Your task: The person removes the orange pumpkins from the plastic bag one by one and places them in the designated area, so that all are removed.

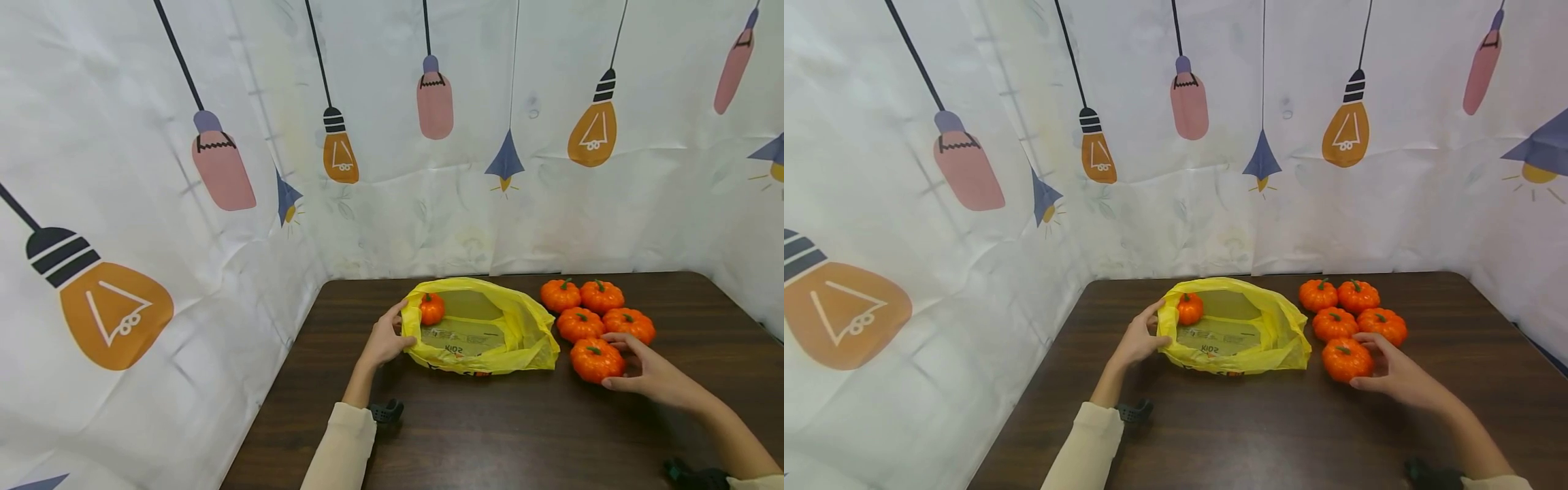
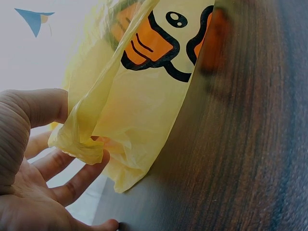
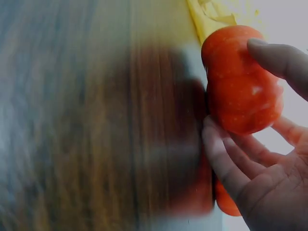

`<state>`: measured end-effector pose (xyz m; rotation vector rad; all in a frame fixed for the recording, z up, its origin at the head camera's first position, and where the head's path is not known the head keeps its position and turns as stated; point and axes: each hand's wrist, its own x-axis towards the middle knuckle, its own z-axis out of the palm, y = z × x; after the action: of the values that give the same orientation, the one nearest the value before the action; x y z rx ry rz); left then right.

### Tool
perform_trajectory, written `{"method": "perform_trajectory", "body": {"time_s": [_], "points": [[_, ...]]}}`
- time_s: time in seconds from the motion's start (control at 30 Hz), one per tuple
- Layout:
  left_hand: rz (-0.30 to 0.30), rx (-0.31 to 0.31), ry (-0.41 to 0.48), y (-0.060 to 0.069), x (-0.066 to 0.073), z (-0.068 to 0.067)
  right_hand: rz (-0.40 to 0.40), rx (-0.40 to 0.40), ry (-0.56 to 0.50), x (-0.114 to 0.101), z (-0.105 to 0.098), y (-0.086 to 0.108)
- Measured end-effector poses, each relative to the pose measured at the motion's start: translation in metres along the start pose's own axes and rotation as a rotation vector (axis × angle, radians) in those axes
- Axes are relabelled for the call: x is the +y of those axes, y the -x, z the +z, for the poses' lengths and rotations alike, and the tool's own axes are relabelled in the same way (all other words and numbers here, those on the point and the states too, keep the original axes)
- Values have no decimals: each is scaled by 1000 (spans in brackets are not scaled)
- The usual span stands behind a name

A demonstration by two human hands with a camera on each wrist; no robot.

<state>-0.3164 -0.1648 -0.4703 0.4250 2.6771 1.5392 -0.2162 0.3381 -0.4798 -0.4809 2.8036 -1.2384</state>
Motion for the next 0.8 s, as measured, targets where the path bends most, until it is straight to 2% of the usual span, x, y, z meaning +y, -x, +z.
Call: {"method": "perform_trajectory", "body": {"time_s": [0.2,0.43,0.8], "points": [[6,-2,13,0,-1,0,-21,3,8,8,-3,0],[0,4,-6,1,0,0,-50,-21,-31,13,-4,0],[1,-2,-18,1,0,0,-30,-60,-46,14,-4,-1]]}}
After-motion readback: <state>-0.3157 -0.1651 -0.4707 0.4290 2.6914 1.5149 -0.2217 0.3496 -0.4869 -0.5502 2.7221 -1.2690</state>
